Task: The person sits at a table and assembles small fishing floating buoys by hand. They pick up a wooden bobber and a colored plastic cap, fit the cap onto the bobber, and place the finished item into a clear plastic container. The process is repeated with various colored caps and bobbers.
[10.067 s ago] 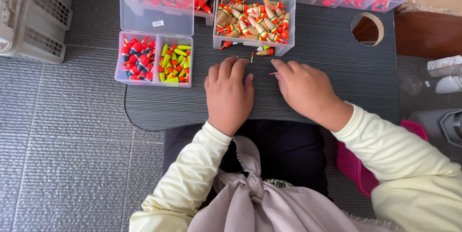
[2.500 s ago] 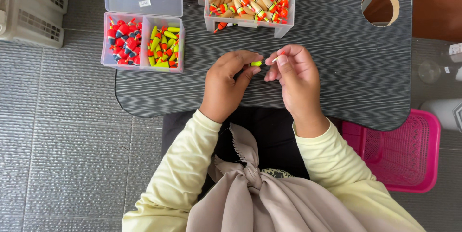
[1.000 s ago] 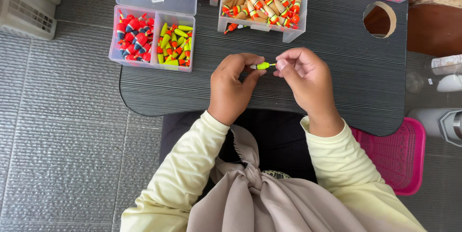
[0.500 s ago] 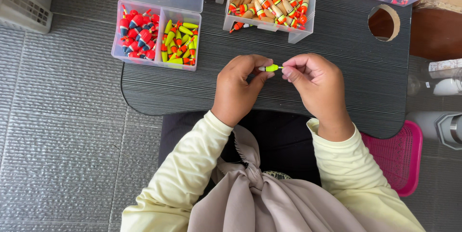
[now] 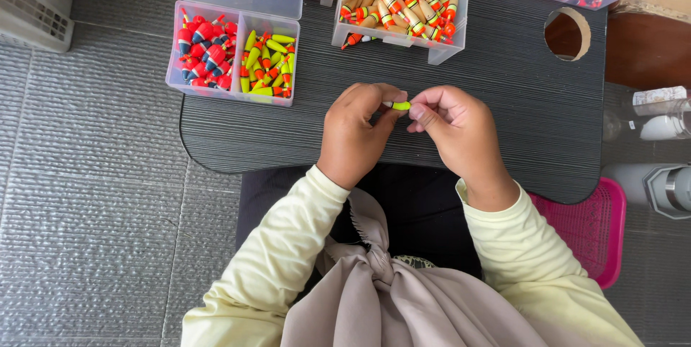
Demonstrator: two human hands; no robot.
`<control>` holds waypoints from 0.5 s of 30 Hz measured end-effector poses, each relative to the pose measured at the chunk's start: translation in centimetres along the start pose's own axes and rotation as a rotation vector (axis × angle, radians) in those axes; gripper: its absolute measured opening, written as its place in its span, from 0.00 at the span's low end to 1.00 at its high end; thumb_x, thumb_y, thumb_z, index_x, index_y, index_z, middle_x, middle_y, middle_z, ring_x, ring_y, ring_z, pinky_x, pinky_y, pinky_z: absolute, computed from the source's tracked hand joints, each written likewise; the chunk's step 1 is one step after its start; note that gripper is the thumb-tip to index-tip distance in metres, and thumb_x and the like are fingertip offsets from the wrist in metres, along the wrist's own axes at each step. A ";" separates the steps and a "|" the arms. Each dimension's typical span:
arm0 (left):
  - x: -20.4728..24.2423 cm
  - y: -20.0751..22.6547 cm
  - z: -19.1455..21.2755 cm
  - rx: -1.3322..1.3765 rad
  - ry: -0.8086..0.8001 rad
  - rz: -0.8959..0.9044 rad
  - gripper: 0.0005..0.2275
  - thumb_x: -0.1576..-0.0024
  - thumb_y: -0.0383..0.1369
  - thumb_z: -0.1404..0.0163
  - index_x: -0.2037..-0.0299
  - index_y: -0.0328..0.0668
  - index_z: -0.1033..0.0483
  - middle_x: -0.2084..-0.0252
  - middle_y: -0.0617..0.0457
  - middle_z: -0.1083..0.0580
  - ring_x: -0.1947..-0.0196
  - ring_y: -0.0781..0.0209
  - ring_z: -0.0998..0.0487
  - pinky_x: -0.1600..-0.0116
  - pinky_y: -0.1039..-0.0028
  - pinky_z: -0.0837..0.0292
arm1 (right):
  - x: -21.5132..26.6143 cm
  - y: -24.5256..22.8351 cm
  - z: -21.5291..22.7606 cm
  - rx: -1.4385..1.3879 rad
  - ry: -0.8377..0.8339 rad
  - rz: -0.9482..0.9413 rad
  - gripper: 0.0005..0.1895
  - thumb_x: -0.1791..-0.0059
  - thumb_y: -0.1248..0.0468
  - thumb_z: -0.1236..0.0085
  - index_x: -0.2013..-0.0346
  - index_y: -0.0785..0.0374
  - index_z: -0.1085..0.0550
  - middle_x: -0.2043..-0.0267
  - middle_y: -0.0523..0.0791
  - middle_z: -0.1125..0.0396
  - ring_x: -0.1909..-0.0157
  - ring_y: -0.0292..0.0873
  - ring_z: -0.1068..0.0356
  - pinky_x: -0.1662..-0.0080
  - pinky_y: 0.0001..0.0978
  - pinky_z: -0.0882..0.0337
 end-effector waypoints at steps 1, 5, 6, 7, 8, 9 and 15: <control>-0.1 0.2 0.0 0.002 -0.003 -0.004 0.09 0.50 0.20 0.38 0.62 0.42 0.21 0.66 0.52 0.22 0.65 0.53 0.19 0.59 0.67 0.21 | -0.1 0.0 0.0 0.001 0.005 0.002 0.02 0.46 0.73 0.44 0.61 0.70 0.24 0.72 0.47 0.32 0.68 0.36 0.27 0.62 0.26 0.24; -0.1 0.5 -0.2 -0.024 -0.034 -0.001 0.11 0.49 0.21 0.38 0.58 0.41 0.21 0.64 0.49 0.21 0.65 0.51 0.19 0.58 0.65 0.21 | -0.3 1.5 -0.2 -0.179 -0.033 -0.097 0.07 0.47 0.70 0.42 0.56 0.71 0.25 0.69 0.49 0.29 0.67 0.37 0.26 0.61 0.27 0.22; -0.1 0.4 -0.2 -0.027 -0.042 0.006 0.13 0.49 0.21 0.38 0.55 0.42 0.21 0.62 0.49 0.21 0.64 0.51 0.19 0.58 0.64 0.21 | -0.3 2.0 -0.3 -0.194 -0.044 -0.118 0.07 0.47 0.71 0.43 0.56 0.72 0.25 0.69 0.50 0.29 0.67 0.38 0.26 0.62 0.27 0.22; -0.2 0.7 -0.2 -0.027 -0.042 0.003 0.13 0.49 0.21 0.38 0.55 0.42 0.21 0.62 0.49 0.21 0.64 0.51 0.19 0.58 0.64 0.21 | -0.4 2.2 -0.1 -0.194 -0.043 -0.115 0.07 0.47 0.71 0.43 0.56 0.72 0.25 0.69 0.50 0.29 0.67 0.38 0.26 0.62 0.27 0.22; -0.3 0.7 -0.2 -0.013 -0.046 0.017 0.16 0.48 0.20 0.38 0.51 0.41 0.23 0.60 0.48 0.21 0.64 0.51 0.19 0.57 0.62 0.21 | -0.4 2.8 0.1 -0.249 -0.030 -0.169 0.07 0.47 0.70 0.43 0.56 0.71 0.25 0.69 0.49 0.29 0.68 0.36 0.27 0.62 0.25 0.22; -0.3 0.8 -0.3 0.002 -0.052 0.033 0.19 0.48 0.19 0.38 0.47 0.41 0.24 0.57 0.47 0.21 0.63 0.51 0.19 0.56 0.60 0.22 | -0.4 3.4 0.3 -0.303 -0.015 -0.225 0.07 0.47 0.70 0.44 0.56 0.71 0.25 0.69 0.48 0.28 0.69 0.34 0.27 0.63 0.23 0.22; -0.4 0.1 0.5 0.024 0.008 0.144 0.21 0.43 0.19 0.43 0.40 0.35 0.31 0.52 0.40 0.23 0.58 0.50 0.21 0.52 0.62 0.19 | -2.4 3.7 4.2 -0.494 0.086 -0.288 0.08 0.47 0.67 0.42 0.56 0.67 0.25 0.68 0.46 0.30 0.73 0.32 0.32 0.70 0.24 0.22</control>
Point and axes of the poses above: each hand's wrist, its own x-axis away from the middle knuckle, its own z-axis out of the back of the hand, y = z × x, the point moved 8 cm from there along -x, towards the middle knuckle
